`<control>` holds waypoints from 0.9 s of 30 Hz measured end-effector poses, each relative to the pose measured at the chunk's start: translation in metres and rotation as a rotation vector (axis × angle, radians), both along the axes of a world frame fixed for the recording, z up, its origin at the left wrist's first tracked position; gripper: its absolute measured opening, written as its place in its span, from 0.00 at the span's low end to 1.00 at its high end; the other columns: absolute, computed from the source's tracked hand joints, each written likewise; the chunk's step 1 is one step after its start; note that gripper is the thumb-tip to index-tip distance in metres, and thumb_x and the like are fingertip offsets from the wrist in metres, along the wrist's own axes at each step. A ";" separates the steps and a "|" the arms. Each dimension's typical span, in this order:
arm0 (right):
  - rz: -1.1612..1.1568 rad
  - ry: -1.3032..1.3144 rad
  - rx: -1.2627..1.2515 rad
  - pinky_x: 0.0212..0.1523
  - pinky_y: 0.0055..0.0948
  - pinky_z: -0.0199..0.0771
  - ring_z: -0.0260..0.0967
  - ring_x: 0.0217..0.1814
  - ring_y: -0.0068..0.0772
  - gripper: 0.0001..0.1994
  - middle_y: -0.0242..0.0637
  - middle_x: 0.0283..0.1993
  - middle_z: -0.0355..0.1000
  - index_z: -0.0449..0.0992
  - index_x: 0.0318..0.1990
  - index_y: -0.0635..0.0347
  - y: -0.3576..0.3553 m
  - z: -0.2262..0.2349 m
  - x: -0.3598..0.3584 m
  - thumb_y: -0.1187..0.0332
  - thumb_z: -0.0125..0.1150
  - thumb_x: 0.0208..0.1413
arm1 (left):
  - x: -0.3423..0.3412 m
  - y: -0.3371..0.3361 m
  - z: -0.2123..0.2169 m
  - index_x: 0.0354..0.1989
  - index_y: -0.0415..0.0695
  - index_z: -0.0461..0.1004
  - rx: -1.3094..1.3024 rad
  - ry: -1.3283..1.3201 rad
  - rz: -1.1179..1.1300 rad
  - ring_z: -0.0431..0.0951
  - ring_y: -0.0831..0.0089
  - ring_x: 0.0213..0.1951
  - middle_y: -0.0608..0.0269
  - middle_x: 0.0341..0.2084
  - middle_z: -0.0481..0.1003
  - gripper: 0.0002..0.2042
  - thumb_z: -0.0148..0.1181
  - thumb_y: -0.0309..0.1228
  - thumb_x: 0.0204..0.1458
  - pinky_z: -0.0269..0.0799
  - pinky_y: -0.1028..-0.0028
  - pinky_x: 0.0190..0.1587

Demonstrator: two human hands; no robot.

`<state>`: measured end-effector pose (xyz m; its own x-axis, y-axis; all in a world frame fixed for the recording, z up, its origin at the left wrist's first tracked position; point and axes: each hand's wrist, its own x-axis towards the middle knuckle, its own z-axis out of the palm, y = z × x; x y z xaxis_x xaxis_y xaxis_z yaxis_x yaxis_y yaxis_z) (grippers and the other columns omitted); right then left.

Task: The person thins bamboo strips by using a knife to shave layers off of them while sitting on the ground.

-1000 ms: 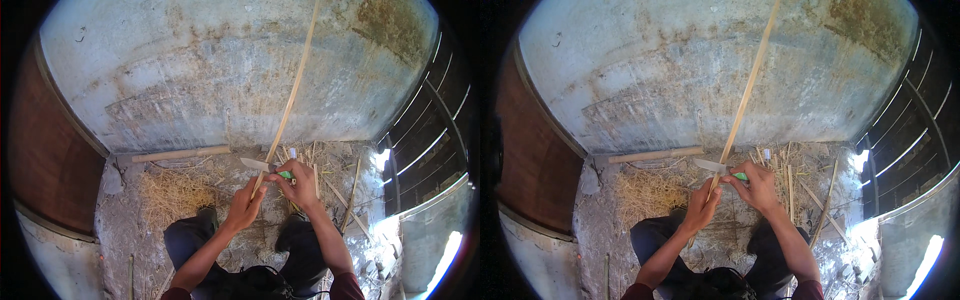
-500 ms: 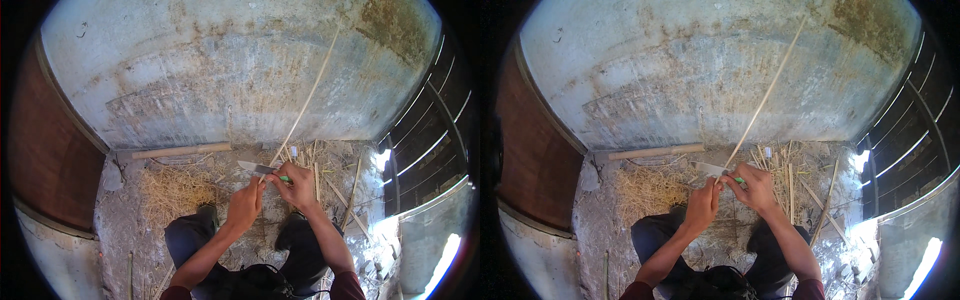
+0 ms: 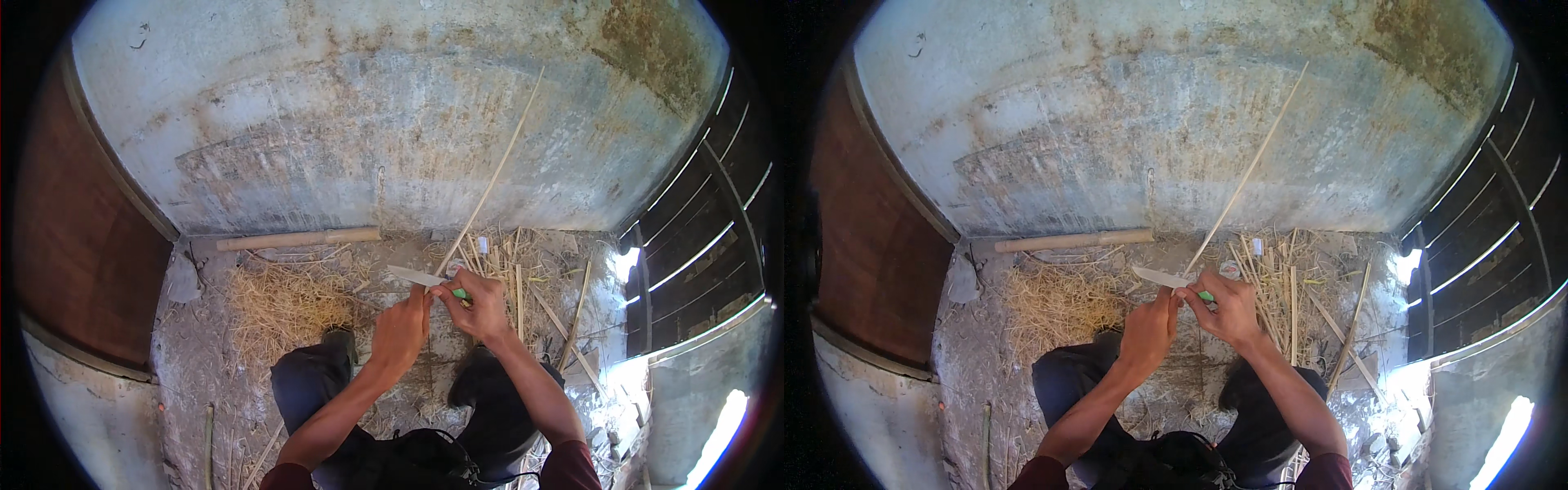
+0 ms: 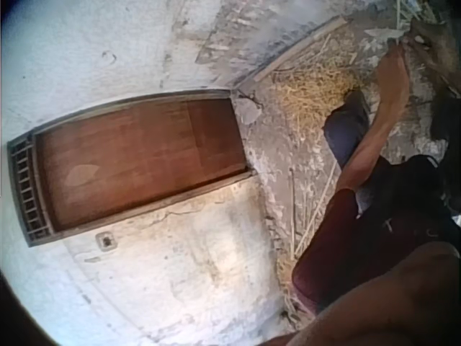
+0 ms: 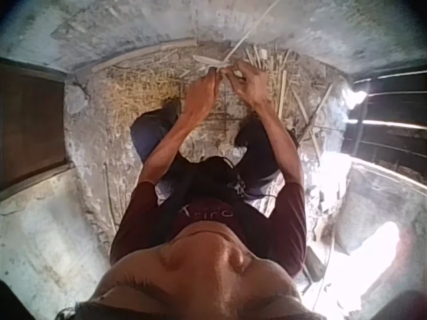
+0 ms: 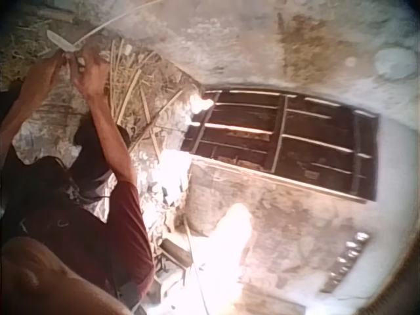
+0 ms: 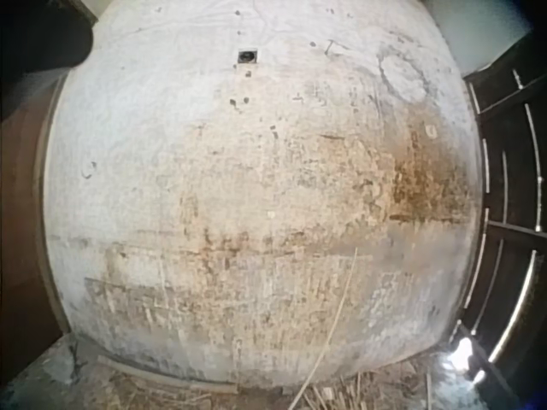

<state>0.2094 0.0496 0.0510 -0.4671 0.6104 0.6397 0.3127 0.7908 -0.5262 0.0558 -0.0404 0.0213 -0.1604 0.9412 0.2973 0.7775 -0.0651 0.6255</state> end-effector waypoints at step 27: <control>-0.080 0.003 0.105 0.22 0.36 0.72 0.75 0.21 0.40 0.11 0.34 0.27 0.79 0.78 0.30 0.57 0.017 0.000 -0.003 0.66 0.77 0.58 | 0.000 -0.003 0.013 0.50 0.38 0.71 -0.011 0.066 0.049 0.81 0.40 0.23 0.43 0.18 0.77 0.12 0.52 0.37 0.74 0.72 0.46 0.25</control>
<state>0.2061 0.0664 0.0509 -0.4172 0.5756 0.7034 0.3756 0.8139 -0.4433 0.0556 -0.0438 0.0340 -0.1864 0.9360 0.2985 0.8191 -0.0197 0.5733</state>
